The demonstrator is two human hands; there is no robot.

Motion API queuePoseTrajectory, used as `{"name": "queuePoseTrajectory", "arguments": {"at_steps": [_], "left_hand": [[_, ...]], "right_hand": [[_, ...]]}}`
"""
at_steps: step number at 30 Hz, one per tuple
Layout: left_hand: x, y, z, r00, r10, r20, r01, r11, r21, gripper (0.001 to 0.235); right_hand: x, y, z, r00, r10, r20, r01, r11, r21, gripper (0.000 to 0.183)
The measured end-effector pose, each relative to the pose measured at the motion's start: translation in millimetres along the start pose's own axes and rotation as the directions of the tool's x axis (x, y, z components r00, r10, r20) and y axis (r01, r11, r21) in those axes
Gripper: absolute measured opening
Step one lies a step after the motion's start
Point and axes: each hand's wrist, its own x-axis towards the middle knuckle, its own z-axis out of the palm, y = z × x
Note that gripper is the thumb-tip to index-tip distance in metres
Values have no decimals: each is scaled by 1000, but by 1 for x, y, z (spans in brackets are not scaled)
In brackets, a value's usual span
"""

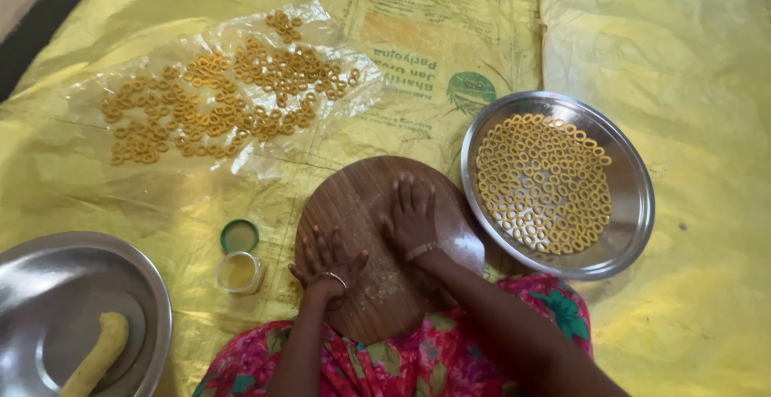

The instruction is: The person rolls small pieces of dough into thin ropes on a wooden board, then joins the ends to form rings and places them on a metal tray. The person repeats this process with multiple pieces of dough.

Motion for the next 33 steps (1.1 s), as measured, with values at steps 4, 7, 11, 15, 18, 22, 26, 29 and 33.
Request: {"name": "queuePoseTrajectory", "arguments": {"at_steps": [4,7,11,15,18,22,26,29,33], "left_hand": [[-2,2,-2,1000,2,-17,-2,1000,12,108],[-4,2,-5,1000,3,5,-3,1000,9,109],[-2,1,-4,1000,0,13,0,1000,8,109],[1,0,2,1000,-5,-20,5,1000,-2,108],[4,-1,5,999,-8,-40,8,1000,-15,107],[7,-2,7,999,1,-42,0,1000,5,105],[7,-1,6,999,-9,-45,10,1000,23,104],[10,-2,6,998,-9,-63,10,1000,9,104],[11,0,12,999,-22,-43,22,1000,-8,104]], "right_hand": [[-124,13,-21,937,-348,-21,348,932,100,74],[-172,26,-33,887,-431,164,385,888,252,72],[-113,16,-19,882,-415,222,412,909,62,70],[16,-9,4,958,-278,-75,282,959,41,74],[66,-19,9,984,-164,-70,164,986,-9,72],[22,-34,4,998,-67,-13,66,997,-51,76],[-84,-40,-7,965,-259,-30,260,965,42,71],[-128,-18,-6,927,-368,-74,373,883,284,59],[-116,2,10,909,-413,51,383,879,283,54]]}}
